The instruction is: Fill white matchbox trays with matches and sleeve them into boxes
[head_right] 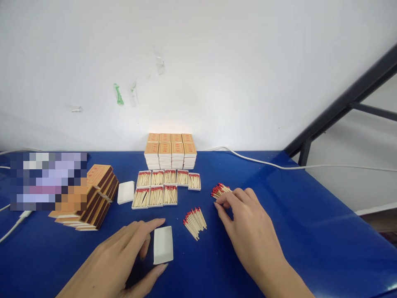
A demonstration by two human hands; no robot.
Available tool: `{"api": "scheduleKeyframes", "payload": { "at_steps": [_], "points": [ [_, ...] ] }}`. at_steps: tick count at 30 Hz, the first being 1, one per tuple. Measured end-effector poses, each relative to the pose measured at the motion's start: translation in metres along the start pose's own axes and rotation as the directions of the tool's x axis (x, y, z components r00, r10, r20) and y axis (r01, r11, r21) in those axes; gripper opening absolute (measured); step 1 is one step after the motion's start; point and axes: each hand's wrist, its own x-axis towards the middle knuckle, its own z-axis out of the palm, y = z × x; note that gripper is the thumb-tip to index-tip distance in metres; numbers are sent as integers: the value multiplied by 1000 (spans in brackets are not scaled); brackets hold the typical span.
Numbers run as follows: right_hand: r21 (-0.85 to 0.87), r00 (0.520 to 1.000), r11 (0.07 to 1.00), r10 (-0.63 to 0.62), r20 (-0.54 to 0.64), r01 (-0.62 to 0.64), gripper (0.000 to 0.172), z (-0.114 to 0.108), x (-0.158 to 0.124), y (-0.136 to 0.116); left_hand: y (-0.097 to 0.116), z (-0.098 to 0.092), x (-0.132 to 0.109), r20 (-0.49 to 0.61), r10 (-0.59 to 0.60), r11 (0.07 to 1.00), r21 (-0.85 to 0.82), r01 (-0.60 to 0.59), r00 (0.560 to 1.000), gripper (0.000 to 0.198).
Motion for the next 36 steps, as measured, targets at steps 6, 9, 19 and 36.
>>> {"api": "scheduleKeyframes", "payload": {
  "at_steps": [6,9,19,36],
  "points": [
    [-70,997,996,-65,-35,63,28,-5,7,-1,2,-1,2,-30,5,1000,22,-4,1000,62],
    [-112,991,986,-131,-40,126,31,-5,10,2,2,-1,3,-47,6,1000,22,-5,999,62],
    [61,947,996,-84,311,69,27,-21,43,-2,-1,-2,-1,13,-27,999,47,27,1000,70],
    [452,837,839,6,547,-302,34,-27,35,-13,5,-4,5,-54,6,998,61,-3,999,65]
  ]
}}
